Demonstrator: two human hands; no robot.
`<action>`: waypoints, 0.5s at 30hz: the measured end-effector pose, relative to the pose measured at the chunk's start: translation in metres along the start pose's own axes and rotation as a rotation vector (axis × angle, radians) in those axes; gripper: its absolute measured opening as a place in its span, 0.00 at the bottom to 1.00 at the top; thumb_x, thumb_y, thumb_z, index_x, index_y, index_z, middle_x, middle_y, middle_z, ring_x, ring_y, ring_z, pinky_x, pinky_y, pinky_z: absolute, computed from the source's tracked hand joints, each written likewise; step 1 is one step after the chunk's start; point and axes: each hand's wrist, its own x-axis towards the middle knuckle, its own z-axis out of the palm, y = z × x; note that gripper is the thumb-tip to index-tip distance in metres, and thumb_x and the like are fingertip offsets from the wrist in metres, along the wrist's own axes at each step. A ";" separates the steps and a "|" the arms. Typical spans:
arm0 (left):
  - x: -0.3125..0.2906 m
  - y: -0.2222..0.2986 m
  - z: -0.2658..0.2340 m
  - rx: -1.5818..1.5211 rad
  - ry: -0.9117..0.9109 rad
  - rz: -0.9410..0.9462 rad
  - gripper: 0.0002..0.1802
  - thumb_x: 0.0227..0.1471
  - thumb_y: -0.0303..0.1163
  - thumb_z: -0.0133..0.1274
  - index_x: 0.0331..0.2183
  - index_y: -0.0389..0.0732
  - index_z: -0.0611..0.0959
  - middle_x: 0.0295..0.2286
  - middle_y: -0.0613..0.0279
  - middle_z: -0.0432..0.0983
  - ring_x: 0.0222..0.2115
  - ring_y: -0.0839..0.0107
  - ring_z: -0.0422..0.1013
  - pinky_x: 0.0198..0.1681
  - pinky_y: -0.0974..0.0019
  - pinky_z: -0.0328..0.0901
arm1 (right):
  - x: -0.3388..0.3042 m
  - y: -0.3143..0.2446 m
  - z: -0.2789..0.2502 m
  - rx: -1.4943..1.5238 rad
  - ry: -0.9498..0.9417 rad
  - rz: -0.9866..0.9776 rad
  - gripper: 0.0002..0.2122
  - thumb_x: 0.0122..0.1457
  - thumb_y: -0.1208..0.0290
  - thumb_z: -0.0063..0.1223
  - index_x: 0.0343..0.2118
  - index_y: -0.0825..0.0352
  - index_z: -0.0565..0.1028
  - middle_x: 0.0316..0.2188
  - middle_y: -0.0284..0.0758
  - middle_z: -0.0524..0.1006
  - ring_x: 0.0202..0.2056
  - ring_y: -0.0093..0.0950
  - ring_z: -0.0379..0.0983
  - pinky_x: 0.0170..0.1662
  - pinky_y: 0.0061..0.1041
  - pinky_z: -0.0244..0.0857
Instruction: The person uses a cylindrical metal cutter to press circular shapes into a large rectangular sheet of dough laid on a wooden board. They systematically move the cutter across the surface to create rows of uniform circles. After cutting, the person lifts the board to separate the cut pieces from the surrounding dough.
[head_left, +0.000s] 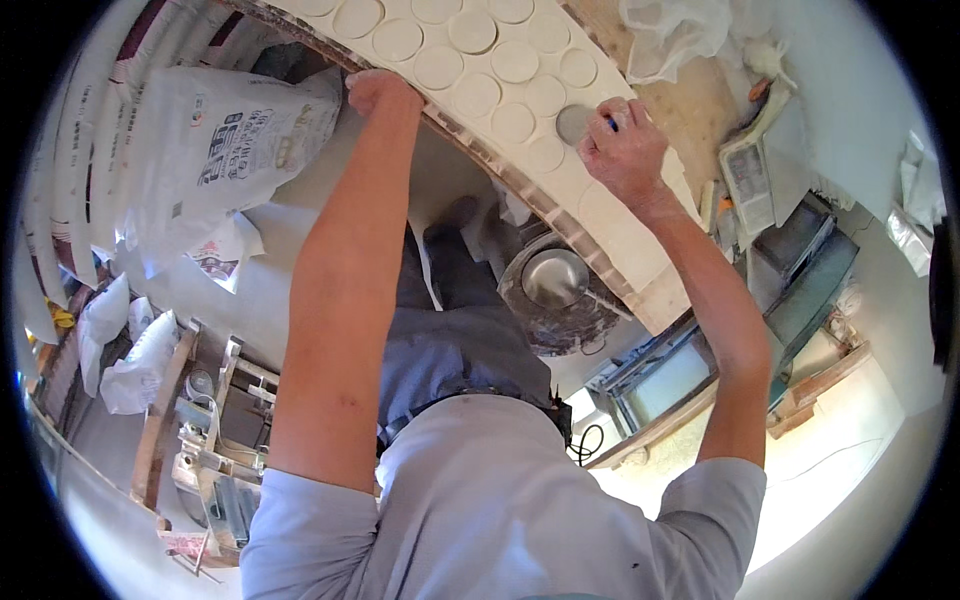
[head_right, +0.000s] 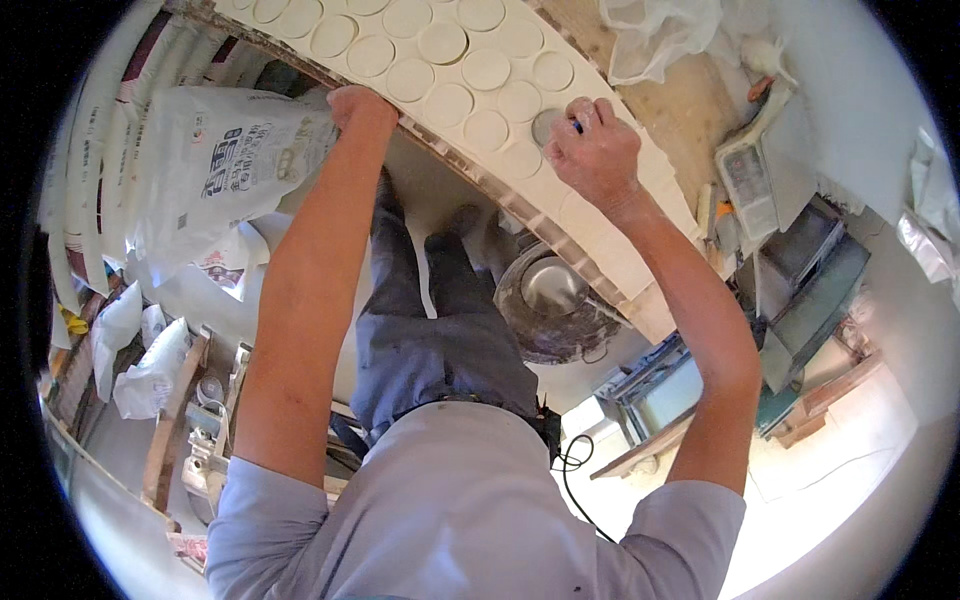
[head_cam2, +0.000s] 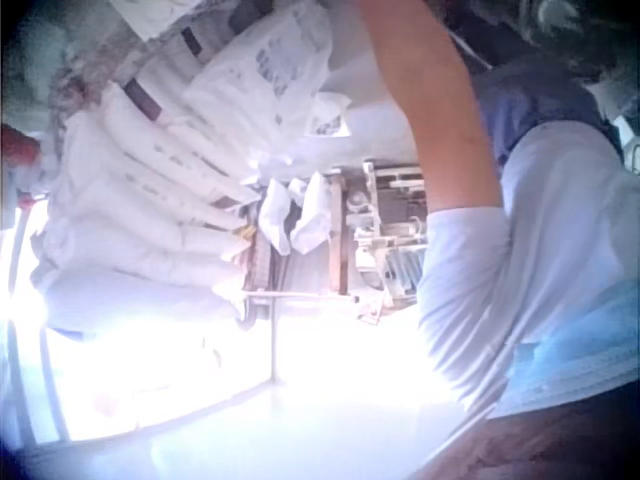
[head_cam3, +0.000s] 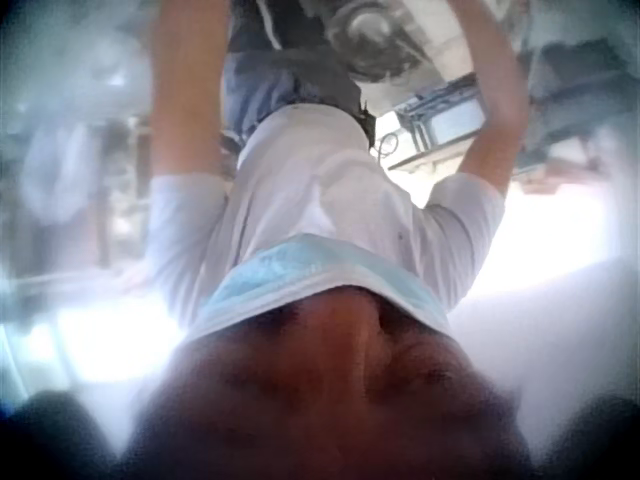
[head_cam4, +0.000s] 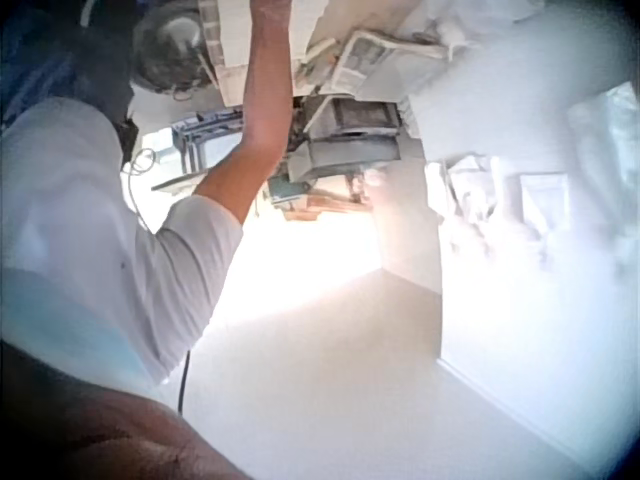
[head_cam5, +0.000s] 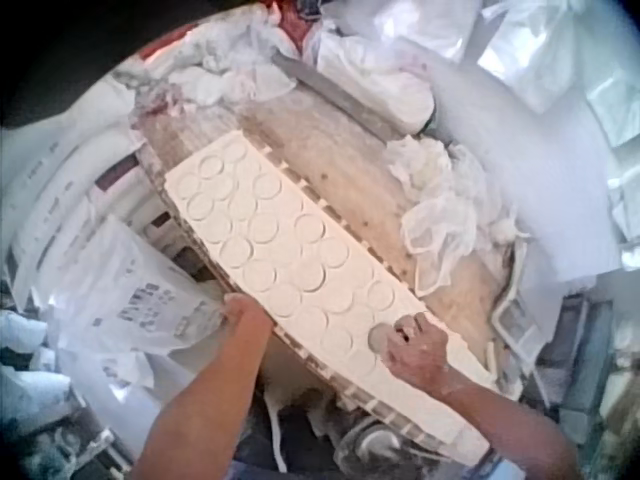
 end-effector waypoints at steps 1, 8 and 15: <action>-0.014 0.006 -0.004 -0.011 -0.006 0.003 0.24 0.67 0.39 0.36 0.48 0.34 0.82 0.49 0.51 0.81 0.48 0.57 0.78 0.46 0.55 0.75 | -0.004 0.000 0.006 0.010 -0.008 -0.007 0.07 0.42 0.72 0.63 0.25 0.58 0.76 0.31 0.28 0.75 0.32 0.29 0.73 0.24 0.28 0.67; -0.019 0.015 -0.005 -0.466 0.053 -0.210 0.21 0.66 0.41 0.41 0.48 0.40 0.82 0.49 0.60 0.80 0.46 0.64 0.79 0.42 0.59 0.75 | -0.013 -0.024 0.012 0.046 0.149 0.358 0.11 0.43 0.73 0.67 0.30 0.61 0.77 0.34 0.30 0.77 0.36 0.32 0.75 0.31 0.31 0.72; 0.036 -0.012 0.006 0.828 0.075 0.578 0.23 0.66 0.44 0.41 0.52 0.44 0.81 0.53 0.64 0.78 0.49 0.65 0.76 0.46 0.61 0.73 | -0.059 -0.039 0.064 1.017 0.447 1.107 0.27 0.43 0.72 0.78 0.46 0.67 0.75 0.38 0.31 0.79 0.40 0.25 0.76 0.47 0.26 0.72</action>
